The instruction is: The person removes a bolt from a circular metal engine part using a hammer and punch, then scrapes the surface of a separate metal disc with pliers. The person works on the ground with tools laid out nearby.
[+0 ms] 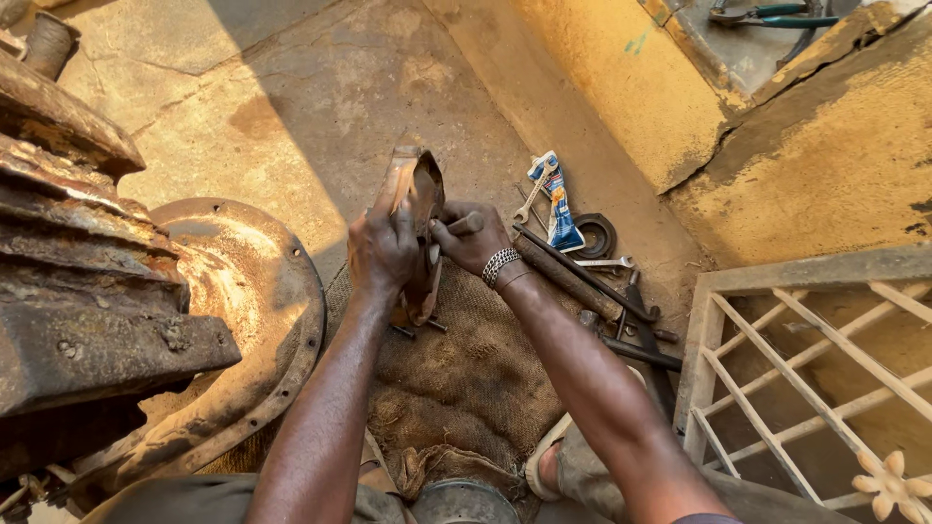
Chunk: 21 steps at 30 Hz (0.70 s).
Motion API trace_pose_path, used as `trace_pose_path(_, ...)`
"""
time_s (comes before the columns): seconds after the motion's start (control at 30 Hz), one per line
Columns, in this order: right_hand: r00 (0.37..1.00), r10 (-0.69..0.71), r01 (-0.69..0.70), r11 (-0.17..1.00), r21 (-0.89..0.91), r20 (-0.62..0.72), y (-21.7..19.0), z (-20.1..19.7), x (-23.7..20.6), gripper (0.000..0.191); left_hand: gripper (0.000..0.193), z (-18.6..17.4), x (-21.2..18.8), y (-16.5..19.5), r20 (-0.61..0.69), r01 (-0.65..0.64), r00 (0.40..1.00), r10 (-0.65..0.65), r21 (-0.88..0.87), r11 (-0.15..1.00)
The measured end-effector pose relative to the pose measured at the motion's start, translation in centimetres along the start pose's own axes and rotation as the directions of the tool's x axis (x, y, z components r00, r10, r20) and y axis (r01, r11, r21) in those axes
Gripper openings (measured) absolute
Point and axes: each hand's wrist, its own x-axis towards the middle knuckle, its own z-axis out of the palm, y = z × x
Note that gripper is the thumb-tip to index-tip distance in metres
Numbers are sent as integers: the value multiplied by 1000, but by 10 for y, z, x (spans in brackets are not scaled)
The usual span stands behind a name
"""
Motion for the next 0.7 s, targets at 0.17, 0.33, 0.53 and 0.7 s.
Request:
trace_pose_path(0.17,985,-16,1,996,-87,-173,4,7,-6,33,43,-9,-5,2,-6,-69,998,69,48,996)
trace_pose_path(0.33,990,-1,4,1000,20,-140,4,2,-13,25,45,-15,-3,6,24,-27,999,26,35,999)
trace_pose_path(0.53,996,19,-24,998,-58,-90,-3,5,-9,23,40,-15,3,2,24,-11,1000,10,39,999)
trace_pose_path(0.7,986,53,-32,991,133,-155,-12,3,-13,24,43,-16,6,3,117,150,982,-146,-29,988)
